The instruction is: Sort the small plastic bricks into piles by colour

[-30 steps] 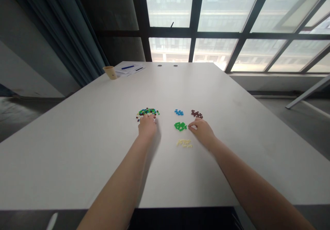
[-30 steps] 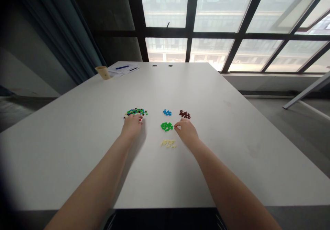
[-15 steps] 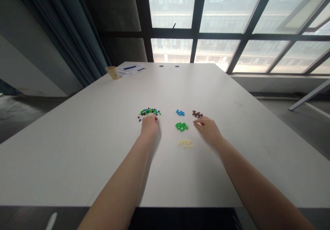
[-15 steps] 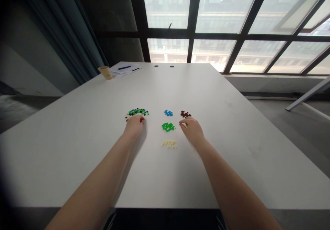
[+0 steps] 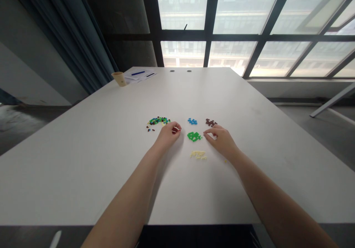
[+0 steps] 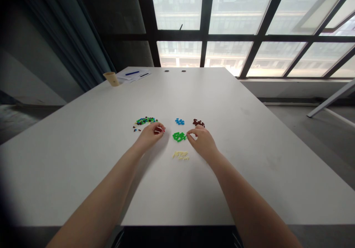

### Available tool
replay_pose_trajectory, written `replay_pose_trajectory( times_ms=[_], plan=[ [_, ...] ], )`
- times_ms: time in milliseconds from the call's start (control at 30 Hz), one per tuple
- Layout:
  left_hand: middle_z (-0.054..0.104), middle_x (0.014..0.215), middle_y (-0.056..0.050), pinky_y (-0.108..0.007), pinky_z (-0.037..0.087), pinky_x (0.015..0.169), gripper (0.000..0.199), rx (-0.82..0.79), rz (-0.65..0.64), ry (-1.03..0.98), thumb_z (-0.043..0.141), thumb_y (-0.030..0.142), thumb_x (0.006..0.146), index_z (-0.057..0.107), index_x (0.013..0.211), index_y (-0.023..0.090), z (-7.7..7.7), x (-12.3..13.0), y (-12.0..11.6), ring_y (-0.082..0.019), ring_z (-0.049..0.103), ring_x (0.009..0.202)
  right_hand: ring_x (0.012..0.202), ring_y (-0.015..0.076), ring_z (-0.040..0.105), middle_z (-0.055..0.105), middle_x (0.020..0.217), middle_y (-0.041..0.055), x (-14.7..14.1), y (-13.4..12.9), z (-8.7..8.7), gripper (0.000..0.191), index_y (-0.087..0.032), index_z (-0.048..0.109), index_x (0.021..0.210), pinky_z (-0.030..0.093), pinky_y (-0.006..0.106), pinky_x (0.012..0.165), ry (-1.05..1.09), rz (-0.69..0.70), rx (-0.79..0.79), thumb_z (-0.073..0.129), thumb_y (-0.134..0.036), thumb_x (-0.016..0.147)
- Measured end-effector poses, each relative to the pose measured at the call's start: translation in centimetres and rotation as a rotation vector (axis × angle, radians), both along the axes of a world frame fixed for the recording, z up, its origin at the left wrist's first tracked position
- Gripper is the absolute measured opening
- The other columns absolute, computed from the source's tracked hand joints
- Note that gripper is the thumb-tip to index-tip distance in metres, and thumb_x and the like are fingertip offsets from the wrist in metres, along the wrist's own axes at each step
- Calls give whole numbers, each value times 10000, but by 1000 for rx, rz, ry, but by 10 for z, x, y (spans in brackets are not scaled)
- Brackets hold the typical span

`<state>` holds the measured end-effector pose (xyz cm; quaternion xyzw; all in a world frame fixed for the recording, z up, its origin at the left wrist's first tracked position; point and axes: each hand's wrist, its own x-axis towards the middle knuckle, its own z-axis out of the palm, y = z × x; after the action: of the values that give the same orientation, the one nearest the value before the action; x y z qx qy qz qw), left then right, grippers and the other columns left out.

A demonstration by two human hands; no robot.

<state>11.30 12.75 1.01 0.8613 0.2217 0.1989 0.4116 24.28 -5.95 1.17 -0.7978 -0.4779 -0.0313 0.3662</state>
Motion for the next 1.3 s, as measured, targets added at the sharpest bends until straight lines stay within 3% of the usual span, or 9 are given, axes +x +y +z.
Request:
replay_pose_trajectory(
  times_ms=[200,333,600,933,1133,1300],
  plan=[
    [658,847,-50,-296,463,777,88,-339,-172,-221,593,207,709,515,743,186,9,3,-27,-162,618,841,622,122,490,531,662,6,-10,0,10,128,-200,700,775,398,254,602,-11,73,89,572,-210,777],
    [638,812,-21,-279,460,785,173,-487,-184,-361,656,203,683,516,784,195,13,3,-46,-141,607,817,648,124,495,535,689,12,-18,-1,17,122,-197,687,834,414,254,613,-43,169,213,574,-194,789],
    [571,877,-7,-254,463,756,213,-419,-230,-444,648,180,713,497,863,199,14,2,-59,-99,570,769,715,138,517,532,715,12,-17,-1,17,127,-219,673,889,439,279,676,-105,214,304,589,-190,799],
    [519,909,-7,-261,477,748,238,-350,-288,-419,606,151,741,479,934,209,9,2,-55,-89,564,752,698,135,488,497,705,8,-15,0,15,170,-222,682,921,429,283,665,-137,257,274,579,-157,803],
    [525,971,-28,-270,486,764,260,-393,-300,-404,585,129,746,476,970,206,9,2,-55,-89,564,771,725,139,502,534,728,17,-17,0,14,137,-216,674,902,434,290,699,-135,281,260,568,-194,818],
    [534,1013,-44,-277,489,764,233,-331,-271,-381,555,150,767,471,977,203,10,3,-55,-99,582,783,742,146,519,566,746,27,-13,-4,24,105,-205,672,847,430,280,704,-139,218,215,579,-207,797]
  ],
)
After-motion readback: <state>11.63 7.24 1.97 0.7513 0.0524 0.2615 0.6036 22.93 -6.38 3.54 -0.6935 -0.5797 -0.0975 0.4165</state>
